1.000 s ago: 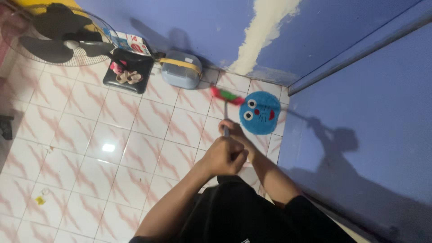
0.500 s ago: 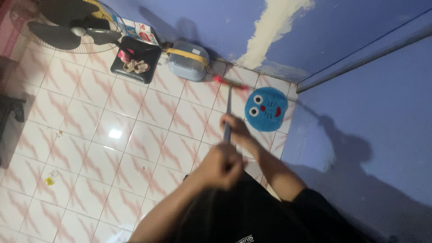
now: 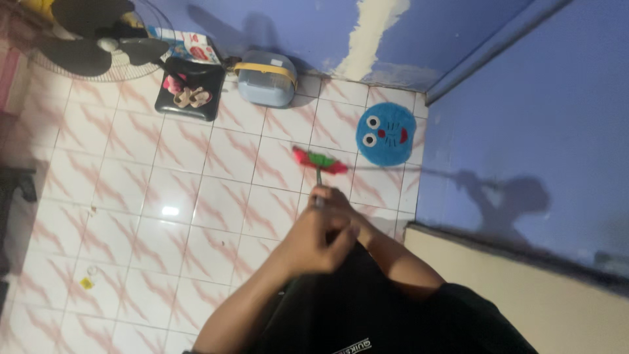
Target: The person sweeps the tiled floor using a broom, moving the broom head across the surface to gather debris.
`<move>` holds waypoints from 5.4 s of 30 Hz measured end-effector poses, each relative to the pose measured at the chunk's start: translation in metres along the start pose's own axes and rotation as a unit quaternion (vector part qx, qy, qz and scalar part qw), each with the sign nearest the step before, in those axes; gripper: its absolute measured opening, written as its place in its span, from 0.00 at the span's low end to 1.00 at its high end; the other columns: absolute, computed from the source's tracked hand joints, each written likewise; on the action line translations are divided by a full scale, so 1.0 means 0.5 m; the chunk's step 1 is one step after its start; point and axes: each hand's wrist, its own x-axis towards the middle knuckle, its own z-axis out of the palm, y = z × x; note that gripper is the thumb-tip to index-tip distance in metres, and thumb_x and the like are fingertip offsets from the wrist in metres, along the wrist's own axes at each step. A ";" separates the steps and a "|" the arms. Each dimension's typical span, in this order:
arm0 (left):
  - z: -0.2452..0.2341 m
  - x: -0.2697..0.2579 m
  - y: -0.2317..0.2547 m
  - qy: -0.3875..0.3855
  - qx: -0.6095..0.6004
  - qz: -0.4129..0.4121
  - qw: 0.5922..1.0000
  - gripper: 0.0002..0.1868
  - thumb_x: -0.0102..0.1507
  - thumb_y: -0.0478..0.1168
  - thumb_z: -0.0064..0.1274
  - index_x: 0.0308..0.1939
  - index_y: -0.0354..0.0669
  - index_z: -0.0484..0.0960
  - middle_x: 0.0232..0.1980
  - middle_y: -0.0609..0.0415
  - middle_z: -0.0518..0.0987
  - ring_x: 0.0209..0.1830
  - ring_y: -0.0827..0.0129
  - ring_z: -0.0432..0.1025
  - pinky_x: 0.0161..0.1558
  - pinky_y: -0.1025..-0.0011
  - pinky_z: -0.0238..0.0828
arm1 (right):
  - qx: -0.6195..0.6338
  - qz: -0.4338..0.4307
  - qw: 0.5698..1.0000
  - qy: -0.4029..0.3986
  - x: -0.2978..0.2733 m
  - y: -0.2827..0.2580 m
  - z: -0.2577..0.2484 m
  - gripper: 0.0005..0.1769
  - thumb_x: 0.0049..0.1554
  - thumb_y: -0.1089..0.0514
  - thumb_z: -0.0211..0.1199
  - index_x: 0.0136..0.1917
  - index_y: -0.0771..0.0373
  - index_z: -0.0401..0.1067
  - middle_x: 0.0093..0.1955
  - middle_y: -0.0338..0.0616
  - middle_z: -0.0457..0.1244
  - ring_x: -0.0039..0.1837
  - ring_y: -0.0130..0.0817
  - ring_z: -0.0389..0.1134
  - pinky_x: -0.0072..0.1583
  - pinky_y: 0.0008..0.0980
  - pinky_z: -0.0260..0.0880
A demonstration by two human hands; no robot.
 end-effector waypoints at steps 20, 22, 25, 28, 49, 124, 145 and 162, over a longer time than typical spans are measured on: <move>0.193 -0.215 -0.077 -0.114 -0.078 -0.016 0.990 0.17 0.59 0.33 0.52 0.15 0.38 0.70 0.16 0.50 0.70 0.13 0.62 0.64 0.22 0.64 0.59 | -0.084 -0.025 0.971 0.222 -0.240 0.175 0.075 0.05 0.46 0.63 0.64 0.37 0.62 0.69 0.35 0.44 0.63 0.38 0.36 0.65 0.41 0.37 0.64; 0.200 -0.224 -0.049 -0.112 -0.066 -0.006 0.991 0.17 0.59 0.33 0.52 0.15 0.38 0.69 0.16 0.50 0.70 0.14 0.61 0.64 0.22 0.63 0.58 | -0.054 -0.042 0.978 0.196 -0.261 0.156 0.078 0.06 0.44 0.63 0.64 0.36 0.62 0.68 0.32 0.42 0.62 0.37 0.34 0.64 0.40 0.37 0.61; 0.194 -0.239 0.022 -0.122 -0.067 0.012 0.990 0.17 0.61 0.33 0.52 0.16 0.38 0.70 0.17 0.49 0.71 0.16 0.61 0.64 0.24 0.63 0.58 | 0.013 0.013 0.983 0.182 -0.331 0.082 0.109 0.06 0.48 0.60 0.64 0.38 0.61 0.68 0.32 0.39 0.61 0.36 0.29 0.63 0.39 0.33 0.60; 0.184 -0.264 0.101 -0.126 -0.073 0.026 0.989 0.17 0.62 0.34 0.52 0.18 0.39 0.71 0.19 0.49 0.72 0.17 0.61 0.66 0.26 0.63 0.59 | 0.005 -0.003 0.988 0.153 -0.398 0.013 0.119 0.06 0.48 0.61 0.64 0.38 0.61 0.68 0.35 0.40 0.61 0.38 0.30 0.64 0.40 0.33 0.62; 0.371 -0.419 0.169 -0.161 -0.094 0.024 0.982 0.21 0.60 0.34 0.55 0.15 0.41 0.65 0.16 0.52 0.67 0.15 0.64 0.61 0.24 0.65 0.55 | 0.044 -0.036 0.986 0.155 -0.626 0.161 0.191 0.06 0.54 0.59 0.60 0.42 0.63 0.66 0.37 0.44 0.62 0.41 0.34 0.63 0.44 0.35 0.64; 0.086 -1.047 0.336 0.284 0.100 -0.054 0.952 0.19 0.61 0.32 0.54 0.17 0.38 0.64 0.18 0.48 0.65 0.18 0.60 0.61 0.26 0.64 0.53 | -0.038 -0.186 0.964 -0.184 -0.499 -0.108 0.887 0.16 0.54 0.61 0.63 0.32 0.65 0.58 0.33 0.48 0.55 0.34 0.38 0.57 0.36 0.40 0.59; 0.099 -1.109 0.230 0.356 0.023 -0.122 0.926 0.19 0.63 0.33 0.53 0.18 0.38 0.68 0.17 0.52 0.67 0.14 0.72 0.60 0.21 0.67 0.53 | -0.098 -0.180 0.958 -0.201 -0.423 0.040 0.953 0.10 0.50 0.57 0.63 0.33 0.62 0.65 0.34 0.45 0.60 0.37 0.41 0.65 0.40 0.40 0.65; 0.260 -1.029 -0.020 0.149 -0.308 -0.177 0.923 0.24 0.70 0.41 0.50 0.19 0.37 0.70 0.19 0.60 0.67 0.20 0.76 0.57 0.25 0.72 0.53 | -0.324 0.024 0.946 0.000 -0.629 0.289 0.623 0.18 0.47 0.46 0.67 0.35 0.62 0.69 0.40 0.52 0.65 0.47 0.53 0.68 0.48 0.46 0.67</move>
